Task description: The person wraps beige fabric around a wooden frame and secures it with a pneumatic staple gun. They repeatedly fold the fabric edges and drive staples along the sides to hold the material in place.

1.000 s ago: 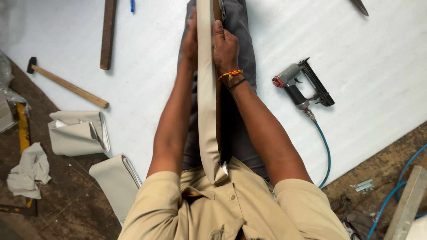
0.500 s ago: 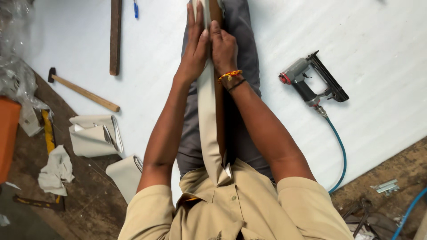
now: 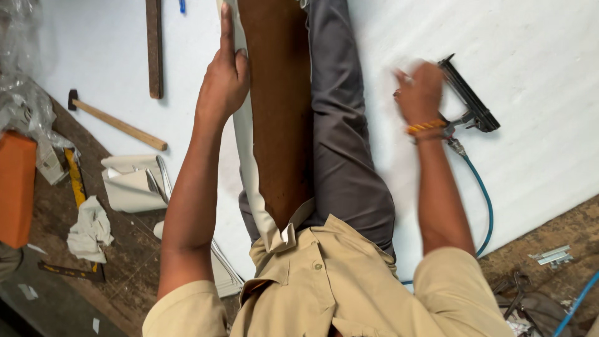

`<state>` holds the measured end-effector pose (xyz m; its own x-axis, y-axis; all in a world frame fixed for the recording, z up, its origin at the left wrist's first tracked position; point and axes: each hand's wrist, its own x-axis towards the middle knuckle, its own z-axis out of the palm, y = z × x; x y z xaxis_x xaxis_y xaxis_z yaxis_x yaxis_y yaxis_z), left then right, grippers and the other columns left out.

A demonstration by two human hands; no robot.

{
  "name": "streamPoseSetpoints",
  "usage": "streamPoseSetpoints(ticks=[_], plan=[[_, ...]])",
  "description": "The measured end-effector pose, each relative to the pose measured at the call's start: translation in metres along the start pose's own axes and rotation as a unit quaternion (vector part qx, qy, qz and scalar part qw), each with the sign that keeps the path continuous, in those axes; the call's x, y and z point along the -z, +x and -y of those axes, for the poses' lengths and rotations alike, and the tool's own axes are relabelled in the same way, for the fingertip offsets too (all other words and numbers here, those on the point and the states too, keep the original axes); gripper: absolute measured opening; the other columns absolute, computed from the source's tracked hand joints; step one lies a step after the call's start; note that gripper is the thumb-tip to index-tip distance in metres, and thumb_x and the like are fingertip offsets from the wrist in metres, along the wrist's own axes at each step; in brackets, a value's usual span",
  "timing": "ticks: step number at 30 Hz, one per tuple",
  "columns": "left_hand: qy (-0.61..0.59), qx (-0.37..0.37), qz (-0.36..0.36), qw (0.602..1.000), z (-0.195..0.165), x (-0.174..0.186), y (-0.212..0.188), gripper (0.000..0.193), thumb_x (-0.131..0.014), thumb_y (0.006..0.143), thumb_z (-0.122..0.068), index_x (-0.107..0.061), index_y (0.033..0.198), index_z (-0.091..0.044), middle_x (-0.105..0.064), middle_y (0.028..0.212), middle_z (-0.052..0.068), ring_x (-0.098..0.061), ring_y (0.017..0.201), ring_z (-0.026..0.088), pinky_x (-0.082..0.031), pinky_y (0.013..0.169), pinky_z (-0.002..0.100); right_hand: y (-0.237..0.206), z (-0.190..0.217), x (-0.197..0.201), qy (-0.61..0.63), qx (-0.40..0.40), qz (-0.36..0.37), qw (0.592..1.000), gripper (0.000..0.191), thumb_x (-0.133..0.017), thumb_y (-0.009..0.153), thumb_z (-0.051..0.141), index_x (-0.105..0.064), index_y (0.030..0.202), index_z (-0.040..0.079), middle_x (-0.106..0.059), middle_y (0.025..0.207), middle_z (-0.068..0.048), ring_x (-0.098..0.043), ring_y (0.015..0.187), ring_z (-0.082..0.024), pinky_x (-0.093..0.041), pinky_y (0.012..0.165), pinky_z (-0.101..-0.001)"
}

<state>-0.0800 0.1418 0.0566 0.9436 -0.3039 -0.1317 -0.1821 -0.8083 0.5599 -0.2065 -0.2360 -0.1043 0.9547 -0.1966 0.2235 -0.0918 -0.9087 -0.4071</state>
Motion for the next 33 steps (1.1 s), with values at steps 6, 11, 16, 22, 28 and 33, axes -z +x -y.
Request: streamPoseSetpoints(ticks=[6,11,16,22,28,33], plan=[[0.012,0.022,0.004,1.0,0.007,-0.002,-0.003,0.07,-0.044,0.113,-0.02,-0.002,0.169,-0.023,-0.072,0.098,0.02,-0.07,0.083,0.035,-0.054,0.08,0.049,-0.095,-0.081,0.008,-0.103,-0.008,0.099,0.99,0.063,-0.089,0.08,0.042,-0.06,0.111,-0.005,-0.055,0.115,-0.021,-0.053,0.105,-0.038,-0.048,0.093,-0.0479],[0.03,0.019,-0.013,0.999,0.01,-0.005,0.0,0.073,-0.047,0.111,-0.021,-0.003,0.169,-0.023,-0.072,0.09,0.019,-0.07,0.078,0.038,-0.054,0.076,0.05,-0.057,-0.068,0.039,-0.065,-0.058,0.142,0.986,0.042,-0.088,0.084,0.027,-0.064,0.107,0.001,-0.063,0.108,-0.02,-0.062,0.093,-0.037,-0.052,0.08,-0.0499],[0.019,0.029,-0.006,0.999,0.013,-0.01,0.0,0.071,-0.049,0.114,-0.023,-0.004,0.169,-0.023,-0.073,0.086,0.017,-0.072,0.076,0.038,-0.056,0.075,0.049,0.006,-0.022,0.093,0.356,-0.042,0.113,0.927,0.047,-0.083,0.094,0.011,-0.058,0.132,-0.002,-0.062,0.098,-0.014,-0.064,0.08,-0.023,-0.054,0.075,-0.0341],[0.049,0.02,-0.016,0.998,0.009,-0.01,0.003,0.078,-0.052,0.111,-0.025,0.001,0.168,-0.024,-0.074,0.085,0.019,-0.072,0.074,0.039,-0.057,0.073,0.049,0.088,0.085,0.061,0.633,-0.004,0.283,0.72,0.034,-0.076,0.096,-0.001,-0.056,0.123,0.003,-0.071,0.095,-0.004,-0.072,0.077,-0.014,-0.062,0.07,-0.0288],[0.07,0.031,-0.014,0.997,0.008,-0.01,0.003,0.08,-0.054,0.11,-0.025,0.002,0.168,-0.026,-0.073,0.084,0.019,-0.071,0.074,0.039,-0.055,0.072,0.051,0.115,0.127,0.036,0.575,0.143,0.317,0.741,0.031,-0.07,0.09,-0.009,-0.062,0.118,0.0,-0.065,0.083,-0.004,-0.065,0.07,-0.013,-0.055,0.064,-0.0276],[0.071,0.036,-0.005,0.997,0.009,-0.01,0.002,0.082,-0.053,0.108,-0.021,0.003,0.168,-0.025,-0.072,0.081,0.019,-0.071,0.072,0.038,-0.055,0.072,0.05,0.117,0.126,0.028,0.537,0.162,0.322,0.762,0.026,-0.073,0.091,-0.008,-0.063,0.113,0.0,-0.068,0.083,-0.003,-0.067,0.07,-0.012,-0.055,0.065,-0.028]])
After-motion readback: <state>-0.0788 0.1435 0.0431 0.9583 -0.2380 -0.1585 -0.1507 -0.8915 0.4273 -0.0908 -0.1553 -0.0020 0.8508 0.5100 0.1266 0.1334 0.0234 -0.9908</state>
